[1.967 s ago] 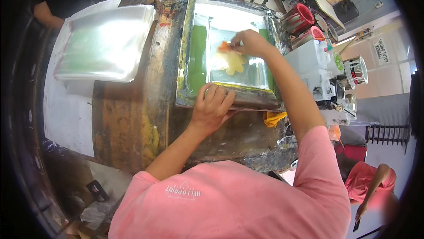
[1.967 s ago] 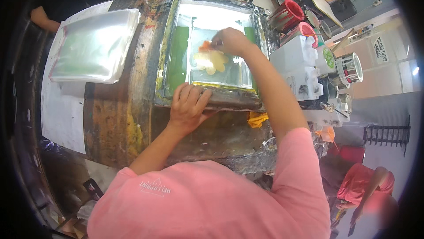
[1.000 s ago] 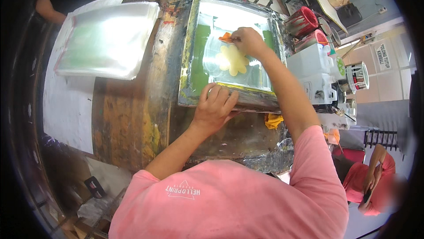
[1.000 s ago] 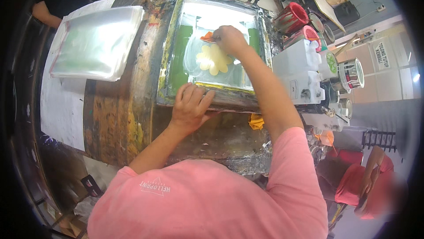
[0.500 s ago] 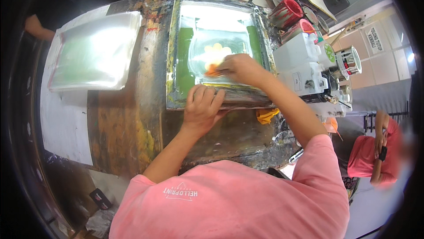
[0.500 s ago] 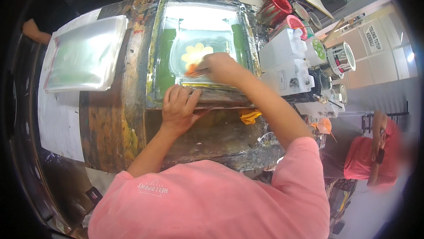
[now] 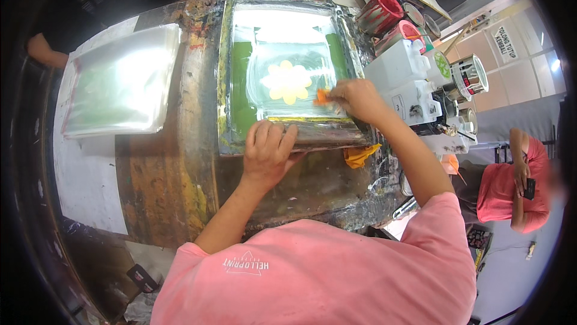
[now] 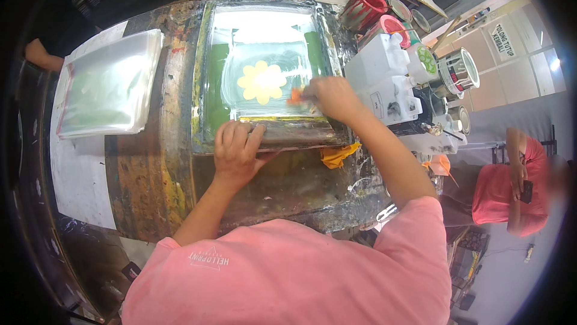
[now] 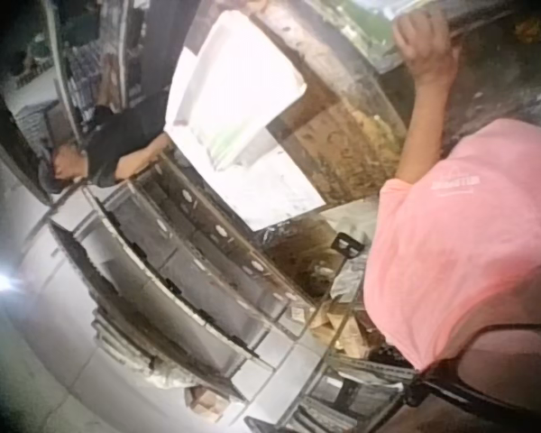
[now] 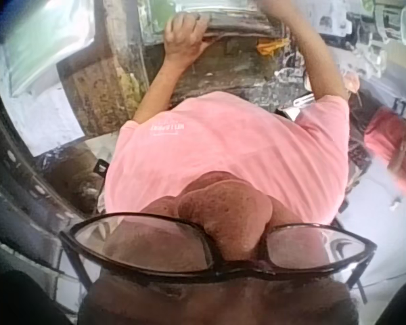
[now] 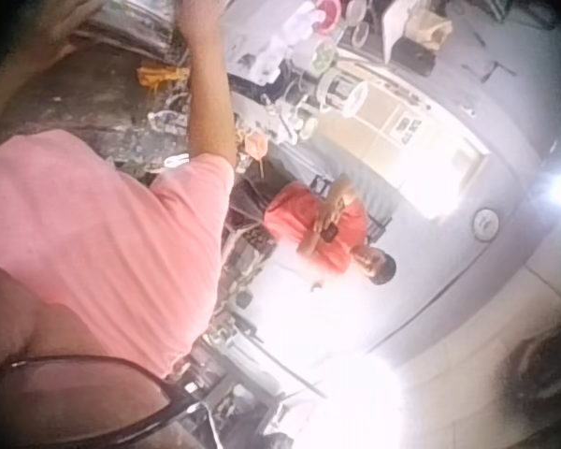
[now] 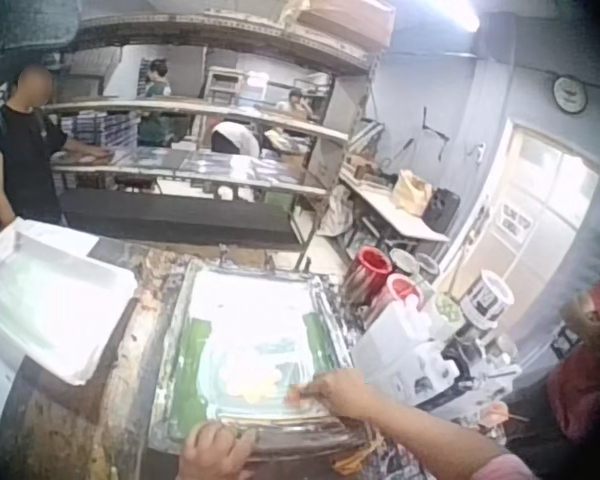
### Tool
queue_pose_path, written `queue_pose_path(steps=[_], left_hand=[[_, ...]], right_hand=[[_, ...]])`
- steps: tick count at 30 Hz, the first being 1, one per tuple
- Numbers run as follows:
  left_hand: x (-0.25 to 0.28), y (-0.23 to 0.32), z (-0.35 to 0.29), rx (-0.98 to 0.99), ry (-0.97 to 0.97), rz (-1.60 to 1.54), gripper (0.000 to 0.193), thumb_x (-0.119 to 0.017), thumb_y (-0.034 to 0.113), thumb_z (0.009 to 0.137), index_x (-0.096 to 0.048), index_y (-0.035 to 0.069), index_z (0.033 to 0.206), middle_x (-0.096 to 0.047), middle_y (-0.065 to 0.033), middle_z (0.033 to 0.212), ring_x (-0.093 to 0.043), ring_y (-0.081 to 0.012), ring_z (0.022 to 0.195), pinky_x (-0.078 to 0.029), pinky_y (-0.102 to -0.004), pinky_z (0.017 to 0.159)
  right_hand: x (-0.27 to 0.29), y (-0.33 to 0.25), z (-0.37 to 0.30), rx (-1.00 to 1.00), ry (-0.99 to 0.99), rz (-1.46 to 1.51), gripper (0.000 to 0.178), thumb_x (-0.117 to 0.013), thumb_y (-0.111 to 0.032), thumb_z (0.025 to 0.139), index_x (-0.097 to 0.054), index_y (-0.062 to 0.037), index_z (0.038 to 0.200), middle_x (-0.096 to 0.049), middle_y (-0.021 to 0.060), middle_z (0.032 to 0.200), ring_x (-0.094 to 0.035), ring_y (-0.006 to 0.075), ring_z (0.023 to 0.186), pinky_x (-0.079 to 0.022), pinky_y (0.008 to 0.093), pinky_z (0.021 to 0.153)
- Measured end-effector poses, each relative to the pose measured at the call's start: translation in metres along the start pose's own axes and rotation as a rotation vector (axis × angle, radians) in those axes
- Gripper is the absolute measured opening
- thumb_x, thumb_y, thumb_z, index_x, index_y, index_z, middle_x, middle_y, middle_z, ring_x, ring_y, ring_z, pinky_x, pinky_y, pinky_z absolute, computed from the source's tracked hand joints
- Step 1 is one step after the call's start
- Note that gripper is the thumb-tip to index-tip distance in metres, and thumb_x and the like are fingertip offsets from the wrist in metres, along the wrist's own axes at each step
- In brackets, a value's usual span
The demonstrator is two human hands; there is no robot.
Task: The person performs screen printing by placing paper under a screen, applying ink, and using a squeegee to pull the ink across the mesh. The person repeats this process on multiple sheets, lifting the screen to reveal printed designs.
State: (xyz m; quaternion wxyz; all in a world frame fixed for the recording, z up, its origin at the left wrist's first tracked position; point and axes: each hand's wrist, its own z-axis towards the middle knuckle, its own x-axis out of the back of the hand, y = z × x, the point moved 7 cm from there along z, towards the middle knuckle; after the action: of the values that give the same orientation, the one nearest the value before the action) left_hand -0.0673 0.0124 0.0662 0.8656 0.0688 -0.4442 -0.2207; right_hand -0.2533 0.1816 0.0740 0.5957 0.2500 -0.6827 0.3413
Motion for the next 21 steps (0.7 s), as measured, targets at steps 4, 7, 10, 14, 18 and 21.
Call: queue_pose_path(steps=[4,7,10,14,18,21], left_hand=[[0.002,0.000,0.002,-0.015,0.005,-0.008,0.065,-0.092,0.040,0.070,-0.067,0.009,0.121,-0.060,-0.0112,0.107,-0.061,-0.0351,0.107,-0.048,-0.0528,0.102],[0.001,0.000,0.003,-0.026,-0.006,-0.020,0.065,-0.092,0.040,0.070,-0.067,0.009,0.122,-0.060,-0.0112,0.108,-0.061,-0.0349,0.109,-0.047,-0.0528,0.103],[0.002,0.000,0.002,-0.021,0.010,-0.006,0.066,-0.093,0.040,0.070,-0.067,0.009,0.122,-0.060,-0.0112,0.108,-0.060,-0.0346,0.109,-0.047,-0.0529,0.103],[0.003,-0.003,0.000,-0.007,0.018,-0.011,0.067,-0.092,0.039,0.070,-0.066,0.009,0.123,-0.060,-0.0111,0.109,-0.060,-0.0344,0.108,-0.047,-0.0529,0.104],[0.003,-0.002,0.002,-0.003,-0.007,-0.045,0.068,-0.092,0.037,0.069,-0.065,0.009,0.125,-0.059,-0.0111,0.108,-0.060,-0.0339,0.109,-0.046,-0.0528,0.105],[0.001,-0.001,0.001,0.014,-0.020,-0.069,0.069,-0.092,0.036,0.069,-0.064,0.008,0.126,-0.058,-0.0112,0.108,-0.059,-0.0334,0.110,-0.046,-0.0526,0.105]], right_hand=[[-0.007,0.038,0.065,-0.138,0.200,-0.020,0.016,-0.069,-0.016,0.091,-0.083,-0.0169,0.098,-0.075,0.0135,0.095,-0.072,0.0379,0.091,-0.057,0.0494,0.078],[-0.024,0.038,0.115,-0.132,0.212,-0.021,0.018,-0.072,-0.022,0.089,-0.083,-0.0144,0.101,-0.075,0.0125,0.098,-0.072,0.0353,0.094,-0.057,0.0466,0.082],[-0.031,-0.023,0.147,0.044,0.142,0.094,0.020,-0.075,-0.024,0.087,-0.084,-0.0161,0.102,-0.076,0.0103,0.100,-0.072,0.0342,0.098,-0.057,0.0444,0.085],[-0.025,-0.110,0.119,0.283,-0.010,0.095,0.017,-0.071,-0.015,0.089,-0.083,-0.0144,0.100,-0.076,0.0118,0.097,-0.072,0.0363,0.093,-0.057,0.0464,0.081],[-0.021,-0.090,0.048,0.172,-0.123,0.061,0.015,-0.072,-0.017,0.088,-0.082,-0.0125,0.098,-0.075,0.0124,0.095,-0.072,0.0371,0.090,-0.057,0.0484,0.079],[-0.005,-0.035,0.015,-0.027,-0.162,-0.121,0.015,-0.074,-0.020,0.088,-0.082,-0.0133,0.099,-0.076,0.0131,0.090,-0.073,0.0370,0.088,-0.057,0.0482,0.078]])
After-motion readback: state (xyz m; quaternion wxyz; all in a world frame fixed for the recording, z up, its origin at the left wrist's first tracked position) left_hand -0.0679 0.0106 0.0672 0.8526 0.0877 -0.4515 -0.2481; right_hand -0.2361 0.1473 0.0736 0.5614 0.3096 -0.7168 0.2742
